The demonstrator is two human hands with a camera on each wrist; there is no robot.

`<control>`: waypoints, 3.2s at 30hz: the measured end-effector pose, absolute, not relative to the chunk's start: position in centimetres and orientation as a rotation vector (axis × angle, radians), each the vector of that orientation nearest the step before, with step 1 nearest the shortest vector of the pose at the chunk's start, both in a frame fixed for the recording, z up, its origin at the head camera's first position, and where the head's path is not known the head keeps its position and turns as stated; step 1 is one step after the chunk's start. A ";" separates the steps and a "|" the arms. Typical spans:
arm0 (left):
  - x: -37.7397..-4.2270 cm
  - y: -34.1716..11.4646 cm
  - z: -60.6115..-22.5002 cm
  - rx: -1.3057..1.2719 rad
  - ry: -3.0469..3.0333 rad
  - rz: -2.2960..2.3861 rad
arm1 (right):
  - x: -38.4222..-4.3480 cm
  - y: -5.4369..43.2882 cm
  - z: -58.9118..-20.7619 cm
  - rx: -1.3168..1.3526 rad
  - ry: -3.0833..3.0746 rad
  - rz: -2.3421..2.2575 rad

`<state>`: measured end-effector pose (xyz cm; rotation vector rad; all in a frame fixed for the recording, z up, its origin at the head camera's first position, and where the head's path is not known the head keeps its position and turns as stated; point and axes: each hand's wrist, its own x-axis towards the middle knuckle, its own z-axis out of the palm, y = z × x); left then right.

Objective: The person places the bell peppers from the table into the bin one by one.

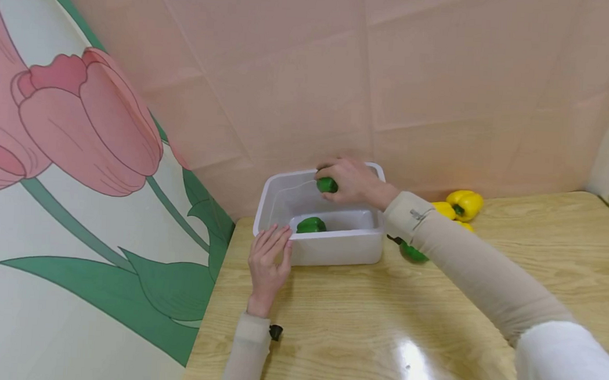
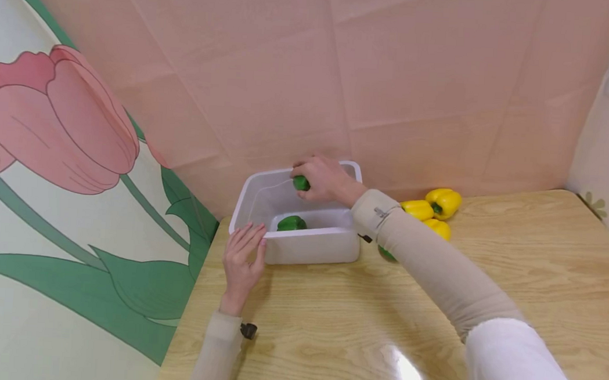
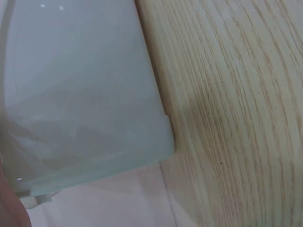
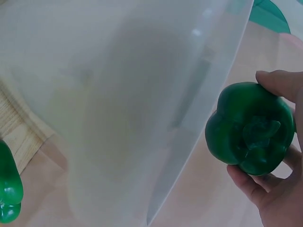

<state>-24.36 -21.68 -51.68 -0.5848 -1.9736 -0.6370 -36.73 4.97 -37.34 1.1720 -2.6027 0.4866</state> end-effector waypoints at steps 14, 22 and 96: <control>-24.4 -21.8 -51.8 -0.578 -1.976 -0.627 | -36.6 4.7 -37.4 1.173 -2.602 0.512; -24.3 -21.7 -51.7 -0.577 -1.980 -0.643 | -36.7 4.8 -37.9 1.175 -2.586 0.514; -24.4 -21.7 -51.4 -0.560 -1.998 -0.672 | -33.5 10.4 -38.3 1.099 -2.568 0.525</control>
